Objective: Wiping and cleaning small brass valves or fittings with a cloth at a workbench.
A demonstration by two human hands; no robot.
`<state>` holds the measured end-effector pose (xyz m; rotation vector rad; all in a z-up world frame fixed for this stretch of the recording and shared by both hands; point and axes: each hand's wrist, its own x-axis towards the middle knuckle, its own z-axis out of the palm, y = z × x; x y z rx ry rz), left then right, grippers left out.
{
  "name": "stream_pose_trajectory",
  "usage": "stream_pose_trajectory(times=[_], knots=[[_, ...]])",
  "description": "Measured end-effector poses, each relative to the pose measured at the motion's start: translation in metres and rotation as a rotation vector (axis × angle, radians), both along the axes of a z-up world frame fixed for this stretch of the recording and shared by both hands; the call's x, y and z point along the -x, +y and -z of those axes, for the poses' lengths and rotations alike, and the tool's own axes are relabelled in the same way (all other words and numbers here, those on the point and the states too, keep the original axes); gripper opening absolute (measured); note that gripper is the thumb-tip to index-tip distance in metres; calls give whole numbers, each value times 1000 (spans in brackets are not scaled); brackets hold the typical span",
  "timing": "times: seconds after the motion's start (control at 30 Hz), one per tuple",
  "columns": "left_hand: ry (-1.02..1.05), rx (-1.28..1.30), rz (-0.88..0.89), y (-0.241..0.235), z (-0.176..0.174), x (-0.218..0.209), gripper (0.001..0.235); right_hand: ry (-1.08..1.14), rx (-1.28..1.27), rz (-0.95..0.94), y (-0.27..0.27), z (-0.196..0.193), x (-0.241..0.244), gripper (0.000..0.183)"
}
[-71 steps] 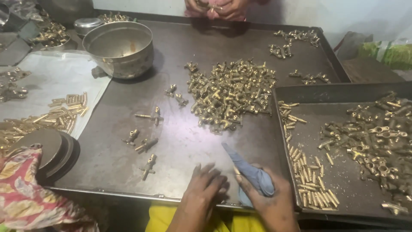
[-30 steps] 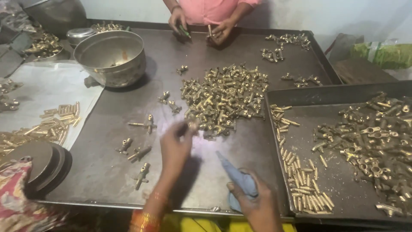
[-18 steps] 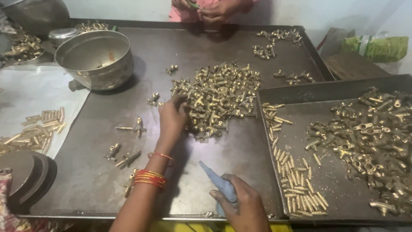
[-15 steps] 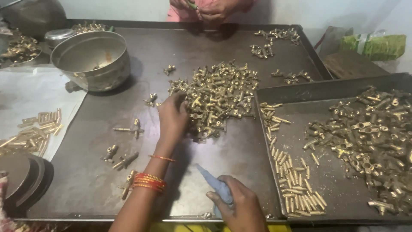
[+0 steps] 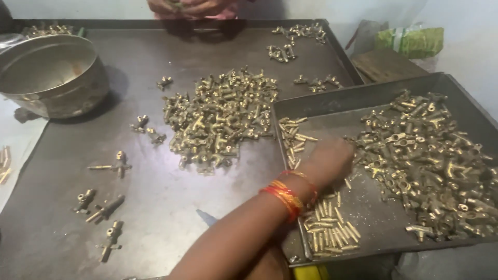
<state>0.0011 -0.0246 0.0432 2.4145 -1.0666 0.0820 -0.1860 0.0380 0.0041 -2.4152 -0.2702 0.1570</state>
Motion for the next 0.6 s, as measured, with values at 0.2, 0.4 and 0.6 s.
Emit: stream_pose_trajectory(times=[0.2,0.4,0.6], knots=[[-38,269,85,-3,-3,19,27,28,-42,79,-4,-6,0,60],[21,352,74,100,-67,65,8,52,-86,138,6,-17,5,60],[222,624,-153,245,-93,127,22,-42,-238,193,24,-34,5,48]])
